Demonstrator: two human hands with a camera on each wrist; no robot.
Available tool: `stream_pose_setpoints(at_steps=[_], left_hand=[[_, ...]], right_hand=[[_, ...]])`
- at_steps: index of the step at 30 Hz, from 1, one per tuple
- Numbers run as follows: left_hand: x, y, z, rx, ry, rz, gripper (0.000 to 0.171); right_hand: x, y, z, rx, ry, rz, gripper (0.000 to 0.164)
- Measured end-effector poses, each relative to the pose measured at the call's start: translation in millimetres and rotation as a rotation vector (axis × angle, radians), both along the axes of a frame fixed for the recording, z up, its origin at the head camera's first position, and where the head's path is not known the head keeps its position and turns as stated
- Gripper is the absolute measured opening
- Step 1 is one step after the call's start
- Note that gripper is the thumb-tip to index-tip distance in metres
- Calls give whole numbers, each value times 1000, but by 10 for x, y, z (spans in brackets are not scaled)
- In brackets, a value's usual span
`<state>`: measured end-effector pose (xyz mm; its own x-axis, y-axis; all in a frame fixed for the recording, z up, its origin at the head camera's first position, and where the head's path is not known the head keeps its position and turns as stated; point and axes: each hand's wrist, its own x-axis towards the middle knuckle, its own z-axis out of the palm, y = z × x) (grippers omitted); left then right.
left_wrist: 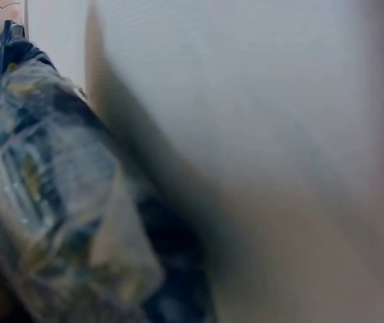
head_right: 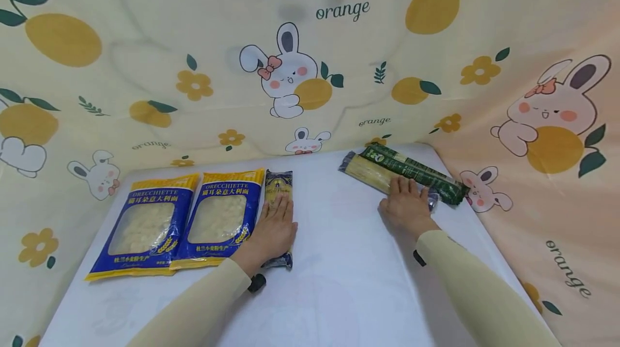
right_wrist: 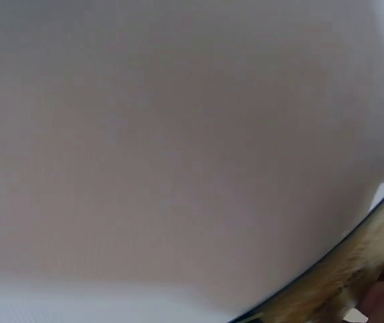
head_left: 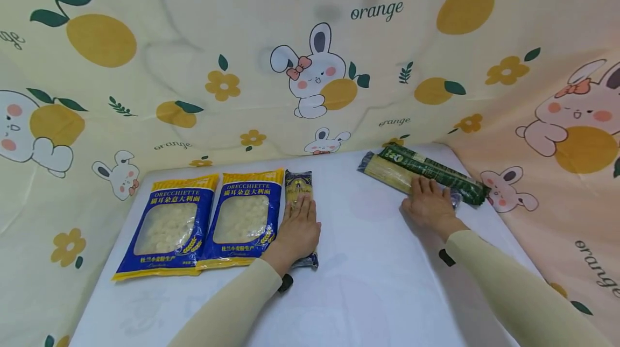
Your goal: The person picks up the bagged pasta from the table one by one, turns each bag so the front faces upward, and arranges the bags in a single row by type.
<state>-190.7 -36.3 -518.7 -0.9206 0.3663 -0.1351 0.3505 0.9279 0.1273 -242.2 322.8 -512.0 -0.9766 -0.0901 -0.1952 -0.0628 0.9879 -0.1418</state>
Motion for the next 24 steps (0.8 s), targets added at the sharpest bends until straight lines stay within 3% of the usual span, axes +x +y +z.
stream_pose_setpoints(at_steps=[7, 13, 19, 24], left_hand=[[5, 17, 2, 32, 4, 4, 66], [14, 27, 17, 39, -21, 11, 66], [27, 30, 41, 54, -17, 4, 65], [27, -1, 42, 40, -5, -1, 66]], right_hand=[[226, -202, 35, 20, 69, 35, 71], [348, -233, 49, 32, 140, 171, 68], [314, -55, 18, -31, 26, 193, 72], [314, -150, -15, -61, -36, 186, 81]])
